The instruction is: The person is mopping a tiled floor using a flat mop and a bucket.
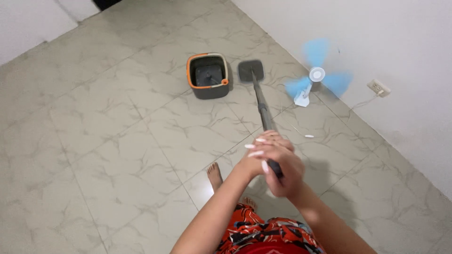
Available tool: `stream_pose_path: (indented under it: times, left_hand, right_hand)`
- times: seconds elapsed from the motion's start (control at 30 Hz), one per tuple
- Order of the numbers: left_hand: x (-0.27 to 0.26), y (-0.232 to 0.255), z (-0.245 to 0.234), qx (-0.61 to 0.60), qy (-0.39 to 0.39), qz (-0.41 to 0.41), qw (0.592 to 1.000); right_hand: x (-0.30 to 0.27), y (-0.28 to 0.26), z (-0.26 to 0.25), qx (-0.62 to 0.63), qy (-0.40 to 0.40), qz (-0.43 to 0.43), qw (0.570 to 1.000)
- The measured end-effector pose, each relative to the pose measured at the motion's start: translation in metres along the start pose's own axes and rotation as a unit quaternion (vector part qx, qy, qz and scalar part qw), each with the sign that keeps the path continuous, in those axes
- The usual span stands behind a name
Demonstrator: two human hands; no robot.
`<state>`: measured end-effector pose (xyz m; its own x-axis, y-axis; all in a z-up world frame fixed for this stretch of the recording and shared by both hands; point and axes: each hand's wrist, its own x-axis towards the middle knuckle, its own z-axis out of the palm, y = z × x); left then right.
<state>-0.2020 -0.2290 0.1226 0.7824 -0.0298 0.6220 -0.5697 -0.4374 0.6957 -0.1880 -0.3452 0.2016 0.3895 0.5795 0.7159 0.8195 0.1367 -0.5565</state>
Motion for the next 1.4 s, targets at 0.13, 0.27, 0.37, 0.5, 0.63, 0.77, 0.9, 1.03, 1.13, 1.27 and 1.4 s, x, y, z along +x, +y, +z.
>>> stream_pose_path:
  times: [0.13,0.27,0.37,0.5,0.63,0.77,0.9,1.03,1.13,1.27,1.4]
  left_hand:
    - [0.005,0.057,0.004,0.007,-0.008,0.017,1.000]
    - [-0.034,0.030,0.035,0.047,-0.023,0.005,0.999]
    - [-0.047,0.023,0.053,0.007,0.007,-0.061,0.998]
    - [-0.067,0.032,0.084,0.067,0.037,0.056,0.995]
    - [-0.117,0.053,0.120,0.059,0.037,0.043,0.997]
    - [-0.192,0.088,0.157,0.130,0.018,-0.042,0.991]
    - [-0.232,0.145,0.184,0.134,0.074,-0.104,0.983]
    - [-0.246,0.249,0.208,0.163,0.089,-0.106,0.977]
    - [-0.235,0.313,0.212,0.149,0.093,-0.077,0.981]
    - [-0.241,0.344,0.232,0.164,0.071,-0.051,0.982]
    - [-0.263,0.320,0.284,0.171,0.125,-0.072,0.975]
  right_hand:
    - [-0.004,-0.047,-0.028,0.051,0.011,-0.026,0.998]
    - [-0.031,-0.054,-0.031,0.073,-0.002,-0.028,0.997]
    - [-0.082,-0.007,-0.013,0.047,0.035,-0.066,0.996]
    - [-0.112,-0.032,-0.030,0.038,0.066,-0.045,0.996]
    - [-0.176,-0.052,-0.032,0.021,0.037,0.031,0.999]
    - [-0.253,-0.071,-0.020,0.004,-0.020,0.049,0.999]
    - [-0.286,-0.133,-0.039,0.040,-0.040,0.033,0.998]
    - [-0.304,-0.221,-0.102,0.169,-0.079,0.116,0.976]
    - [-0.309,-0.258,-0.139,0.244,-0.110,0.160,0.950]
    - [-0.326,-0.271,-0.159,0.252,-0.123,0.108,0.954]
    - [-0.343,-0.271,-0.176,0.229,-0.111,0.020,0.967]
